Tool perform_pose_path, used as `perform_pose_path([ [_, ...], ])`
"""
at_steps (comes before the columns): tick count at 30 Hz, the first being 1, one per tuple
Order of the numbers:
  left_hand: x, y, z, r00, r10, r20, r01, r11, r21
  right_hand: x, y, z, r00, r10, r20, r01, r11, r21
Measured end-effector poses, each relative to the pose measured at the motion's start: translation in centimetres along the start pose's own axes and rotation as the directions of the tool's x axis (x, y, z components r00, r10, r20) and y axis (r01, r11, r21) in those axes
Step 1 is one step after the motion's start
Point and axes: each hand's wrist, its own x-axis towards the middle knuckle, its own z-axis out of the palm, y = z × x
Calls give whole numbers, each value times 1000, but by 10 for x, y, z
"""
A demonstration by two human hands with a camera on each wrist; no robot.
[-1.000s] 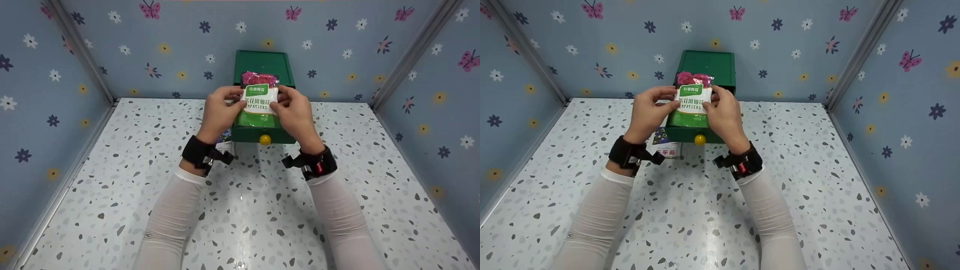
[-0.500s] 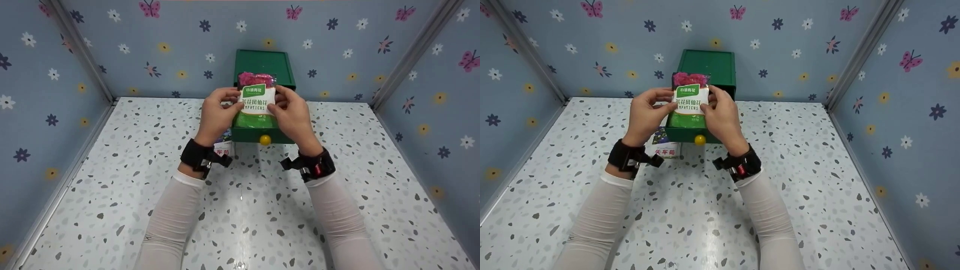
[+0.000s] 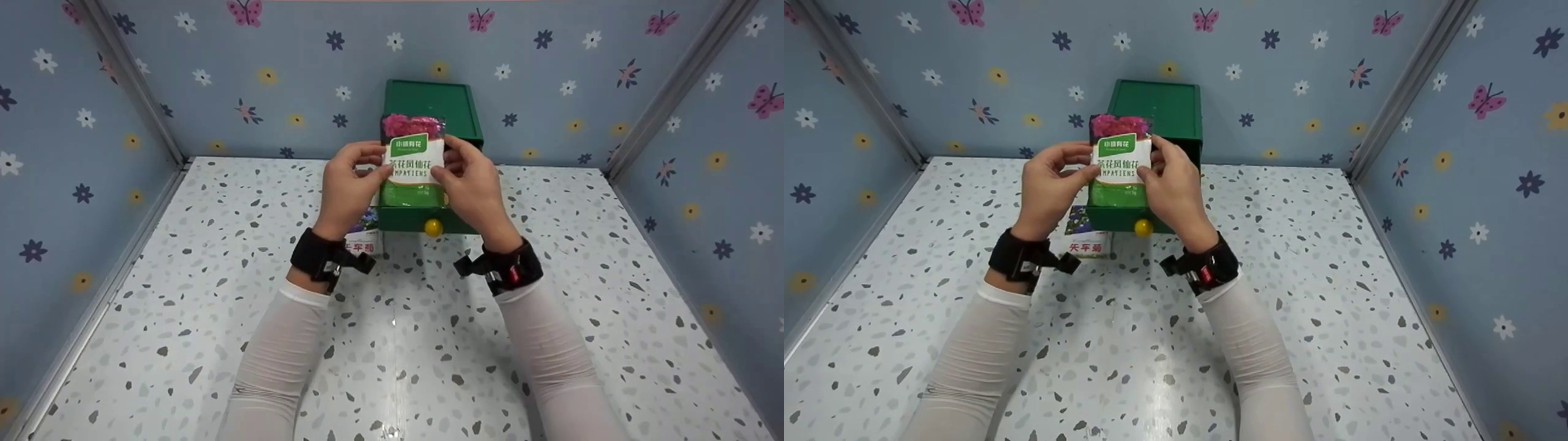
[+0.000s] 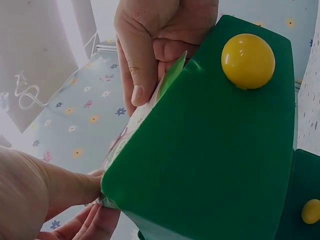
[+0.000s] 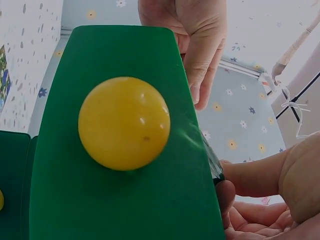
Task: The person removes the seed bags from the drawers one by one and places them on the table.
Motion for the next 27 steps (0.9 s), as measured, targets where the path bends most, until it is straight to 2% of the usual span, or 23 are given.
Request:
perform_pose_path([
  [13, 5, 6, -7, 1000, -11, -27, 11, 1000, 0, 8, -6, 5, 1000, 10, 19, -10, 999, -32],
  [21, 3, 3, -22, 1000, -4, -13, 4, 1000, 19, 7, -15, 15, 997, 10, 72, -5, 997, -71],
  [27, 0, -1, -33, 1000, -15, -6, 15, 1000, 17, 5, -25, 24, 993, 46, 107, -35, 994, -105],
])
